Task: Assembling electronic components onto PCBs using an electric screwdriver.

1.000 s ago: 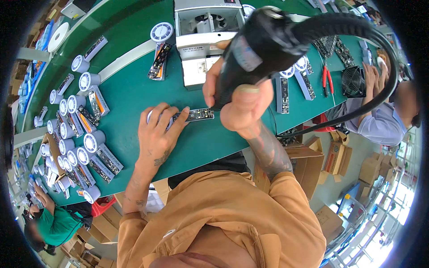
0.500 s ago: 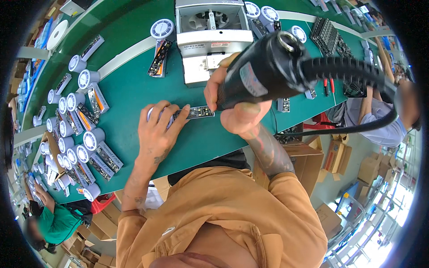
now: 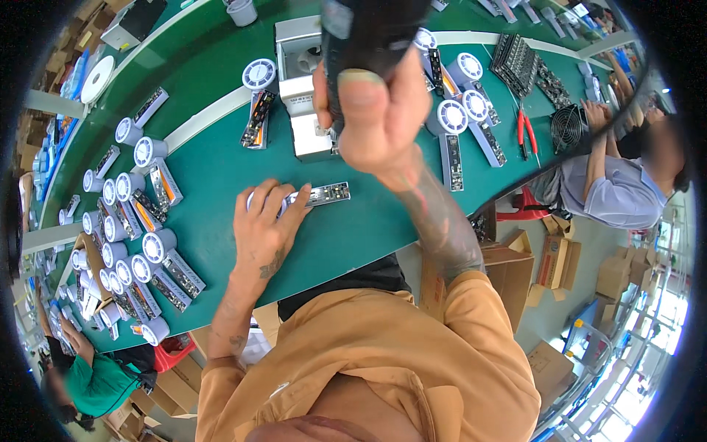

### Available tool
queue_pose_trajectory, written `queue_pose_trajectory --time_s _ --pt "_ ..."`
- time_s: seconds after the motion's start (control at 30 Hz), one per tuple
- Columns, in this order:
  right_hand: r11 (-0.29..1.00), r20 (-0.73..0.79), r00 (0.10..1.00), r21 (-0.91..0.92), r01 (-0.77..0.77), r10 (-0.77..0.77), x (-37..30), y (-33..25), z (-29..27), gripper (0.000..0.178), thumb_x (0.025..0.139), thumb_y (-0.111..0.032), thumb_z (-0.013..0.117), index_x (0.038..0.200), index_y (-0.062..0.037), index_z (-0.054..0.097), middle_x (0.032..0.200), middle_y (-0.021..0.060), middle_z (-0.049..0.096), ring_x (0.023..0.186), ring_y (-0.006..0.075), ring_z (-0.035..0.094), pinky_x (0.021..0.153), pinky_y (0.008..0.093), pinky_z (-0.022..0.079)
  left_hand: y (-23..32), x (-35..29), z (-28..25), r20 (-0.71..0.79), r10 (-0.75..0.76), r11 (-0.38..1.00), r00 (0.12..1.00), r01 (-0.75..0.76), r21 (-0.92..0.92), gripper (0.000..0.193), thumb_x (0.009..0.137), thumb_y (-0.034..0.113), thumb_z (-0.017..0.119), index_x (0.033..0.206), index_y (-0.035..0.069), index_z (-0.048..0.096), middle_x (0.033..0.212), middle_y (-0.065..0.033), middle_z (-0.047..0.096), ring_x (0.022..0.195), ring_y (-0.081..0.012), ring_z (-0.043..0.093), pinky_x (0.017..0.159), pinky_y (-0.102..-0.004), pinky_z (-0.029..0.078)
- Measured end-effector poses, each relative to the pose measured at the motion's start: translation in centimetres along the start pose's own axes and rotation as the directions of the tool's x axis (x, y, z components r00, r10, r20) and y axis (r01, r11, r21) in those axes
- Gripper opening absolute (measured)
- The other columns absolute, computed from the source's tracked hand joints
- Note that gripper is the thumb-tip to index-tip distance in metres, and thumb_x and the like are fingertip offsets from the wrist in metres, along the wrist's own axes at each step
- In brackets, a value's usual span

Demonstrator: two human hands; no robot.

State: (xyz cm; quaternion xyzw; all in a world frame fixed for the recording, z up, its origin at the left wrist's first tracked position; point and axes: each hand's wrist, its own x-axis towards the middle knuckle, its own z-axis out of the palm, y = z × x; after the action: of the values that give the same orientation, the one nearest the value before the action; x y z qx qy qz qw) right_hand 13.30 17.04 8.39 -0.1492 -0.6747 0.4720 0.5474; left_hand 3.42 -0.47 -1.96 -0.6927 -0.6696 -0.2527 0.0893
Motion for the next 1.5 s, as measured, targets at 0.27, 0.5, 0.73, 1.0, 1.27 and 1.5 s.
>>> queue_pose_trajectory --time_s 0.27,0.5,0.73,1.0,1.27,1.5 --pt "0.954 0.006 0.963 0.13 -0.269 0.271 -4.6 0.0 -1.9 0.098 0.082 -0.088 0.042 0.133 -0.0046 0.038 0.066 0.0046 0.046 0.044 0.0153 0.044 0.042 0.0314 0.04 -0.1 0.0 0.2 -0.003 -0.015 1.0 1.0 0.015 -0.022 0.032 0.081 0.013 0.072 0.112 0.008 0.072 0.105 -0.0064 0.062 0.107 -0.0243 0.057 0.088 -0.0442 0.046" --pt "0.926 0.023 0.943 0.184 -0.33 0.331 -5.4 -0.3 -2.2 0.1 0.08 -0.091 0.038 0.135 -0.008 0.037 0.068 0.0048 0.047 0.046 0.0154 0.046 0.043 0.0308 0.04 -0.2 -0.1 0.1 0.006 -0.021 1.0 1.0 0.021 0.002 0.038 0.074 0.014 0.081 0.111 0.01 0.074 0.103 -0.0047 0.062 0.105 -0.0237 0.058 0.089 -0.0424 0.045" --pt "0.931 -0.099 0.995 0.364 0.027 0.01 -2.0 0.1 -1.8 0.102 0.081 -0.092 0.033 0.138 -0.0067 0.037 0.07 0.0064 0.049 0.045 0.017 0.046 0.042 0.0322 0.042 -0.1 0.0 0.3 -0.02 -0.02 1.0 1.0 0.02 -0.01 0.038 0.074 0.013 0.081 0.111 0.011 0.074 0.103 -0.0046 0.062 0.105 -0.0237 0.058 0.089 -0.043 0.046" --pt "0.997 -0.023 1.0 -0.073 -0.01 0.009 0.0 0.7 0.1 0.093 0.085 -0.087 0.037 0.123 -0.002 0.043 0.065 0.0098 0.053 0.046 0.0189 0.05 0.044 0.0311 0.042 -0.2 0.0 0.2 -0.005 -0.025 1.0 1.0 0.025 -0.002 0.038 0.073 0.014 0.081 0.11 0.011 0.074 0.103 -0.0045 0.062 0.105 -0.0239 0.058 0.089 -0.0431 0.046" --pt "0.956 -0.022 0.961 0.102 -0.274 0.277 -5.0 -0.6 -1.1 0.102 0.08 -0.091 0.041 0.133 -0.0032 0.038 0.066 0.0057 0.048 0.045 0.0159 0.046 0.043 0.0303 0.041 -0.1 0.0 0.2 -0.026 -0.028 0.999 0.999 0.028 -0.02 0.036 0.074 0.014 0.081 0.109 0.011 0.074 0.102 -0.0044 0.063 0.104 -0.0236 0.059 0.088 -0.0416 0.046" --pt "0.935 -0.018 0.94 0.108 -0.337 0.34 -5.7 -0.2 -1.6 0.104 0.079 -0.092 0.039 0.133 -0.0035 0.037 0.067 0.005 0.046 0.045 0.0156 0.046 0.043 0.0319 0.041 -0.1 -0.1 0.3 -0.021 -0.033 0.999 0.999 0.032 -0.013 0.037 0.073 0.013 0.082 0.11 0.011 0.074 0.102 -0.0043 0.063 0.105 -0.0235 0.059 0.089 -0.0423 0.045"
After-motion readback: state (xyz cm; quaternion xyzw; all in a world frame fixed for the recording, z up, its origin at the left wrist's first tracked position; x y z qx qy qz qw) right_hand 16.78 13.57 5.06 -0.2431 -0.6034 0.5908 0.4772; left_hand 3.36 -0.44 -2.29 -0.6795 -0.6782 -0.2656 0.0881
